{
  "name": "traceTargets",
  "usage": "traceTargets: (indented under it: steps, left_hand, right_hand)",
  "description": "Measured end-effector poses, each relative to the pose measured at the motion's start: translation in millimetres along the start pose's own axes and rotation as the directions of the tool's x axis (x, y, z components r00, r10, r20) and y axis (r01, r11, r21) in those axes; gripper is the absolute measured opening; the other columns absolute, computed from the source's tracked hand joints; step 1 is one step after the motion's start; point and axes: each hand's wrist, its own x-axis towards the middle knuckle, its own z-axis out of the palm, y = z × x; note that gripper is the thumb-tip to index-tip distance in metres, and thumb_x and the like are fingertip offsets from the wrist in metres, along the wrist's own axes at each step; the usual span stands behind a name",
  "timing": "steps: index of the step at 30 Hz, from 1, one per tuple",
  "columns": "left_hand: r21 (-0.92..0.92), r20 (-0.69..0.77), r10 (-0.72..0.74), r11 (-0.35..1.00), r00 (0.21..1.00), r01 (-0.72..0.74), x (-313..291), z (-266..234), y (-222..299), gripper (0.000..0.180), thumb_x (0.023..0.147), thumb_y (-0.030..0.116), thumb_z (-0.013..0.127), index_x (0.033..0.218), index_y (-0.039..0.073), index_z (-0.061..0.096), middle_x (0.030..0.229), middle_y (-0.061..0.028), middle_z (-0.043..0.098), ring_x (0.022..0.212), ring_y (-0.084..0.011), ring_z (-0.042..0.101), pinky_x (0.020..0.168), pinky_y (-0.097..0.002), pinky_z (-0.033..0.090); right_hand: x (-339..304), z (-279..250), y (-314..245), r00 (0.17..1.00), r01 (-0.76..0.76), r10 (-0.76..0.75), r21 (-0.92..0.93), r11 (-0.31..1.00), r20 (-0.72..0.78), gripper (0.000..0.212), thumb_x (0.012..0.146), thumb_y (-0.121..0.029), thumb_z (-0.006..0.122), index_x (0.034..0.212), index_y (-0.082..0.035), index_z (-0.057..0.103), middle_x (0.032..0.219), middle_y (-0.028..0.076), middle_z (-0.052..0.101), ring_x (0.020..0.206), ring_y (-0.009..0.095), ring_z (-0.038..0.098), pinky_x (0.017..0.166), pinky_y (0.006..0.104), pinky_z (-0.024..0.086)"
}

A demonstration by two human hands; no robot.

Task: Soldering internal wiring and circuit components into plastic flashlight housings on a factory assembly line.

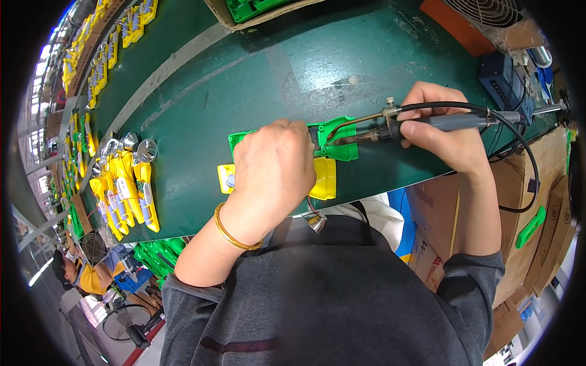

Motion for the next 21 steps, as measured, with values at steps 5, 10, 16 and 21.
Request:
traceTargets:
  steps: [5, 10, 16, 21]
  left_hand:
    - [-0.007, -0.011, -0.007, 1.000, 1.000, 0.007, 0, 1, -1, 0.012, 0.075, 0.007, 0.059, 0.067, -0.001, 0.057, 0.068, -0.0175, 0.058, 0.061, -0.0361, 0.059, 0.056, -0.0449, 0.047]
    - [-0.003, -0.026, -0.004, 1.000, 1.000, 0.004, 0, 1, 2, 0.008, 0.072, 0.005, 0.058, 0.066, -0.001, 0.057, 0.067, -0.0178, 0.058, 0.062, -0.0362, 0.060, 0.057, -0.0449, 0.047]
    - [0.099, -0.027, 0.020, 0.995, 0.999, -0.017, 0, -1, 8, 0.004, 0.064, 0.001, 0.058, 0.066, -0.001, 0.059, 0.068, -0.0186, 0.058, 0.063, -0.0364, 0.060, 0.058, -0.0447, 0.048]
    - [0.116, -0.013, 0.024, 0.993, 1.000, -0.023, -1, -3, 8, 0.006, 0.063, 0.002, 0.059, 0.069, 0.001, 0.061, 0.069, -0.0174, 0.060, 0.064, -0.0359, 0.061, 0.058, -0.0435, 0.048]
  right_hand:
    - [-5, -8, 5, 0.995, 0.063, -0.058, 0.049, 0.997, -0.080, 0.024, 0.073, -0.021, 0.066, 0.079, -0.002, 0.054, 0.068, 0.004, 0.057, 0.057, 0.008, 0.056, 0.052, 0.0197, 0.043]
    - [-18, -6, 24, 0.945, 0.174, -0.115, 0.175, 0.969, -0.305, 0.026, 0.080, -0.027, 0.061, 0.085, -0.002, 0.054, 0.066, 0.003, 0.055, 0.058, 0.008, 0.054, 0.053, 0.0193, 0.040]
    - [-38, 22, 34, 0.862, 0.311, -0.104, 0.355, 0.882, -0.496, 0.024, 0.085, -0.022, 0.055, 0.091, 0.001, 0.052, 0.070, 0.007, 0.055, 0.062, 0.013, 0.053, 0.055, 0.0219, 0.039]
    - [-55, 41, 53, 0.830, 0.431, -0.082, 0.542, 0.721, -0.552, 0.022, 0.088, -0.021, 0.053, 0.095, 0.000, 0.051, 0.077, 0.008, 0.058, 0.066, 0.012, 0.054, 0.060, 0.0230, 0.040]
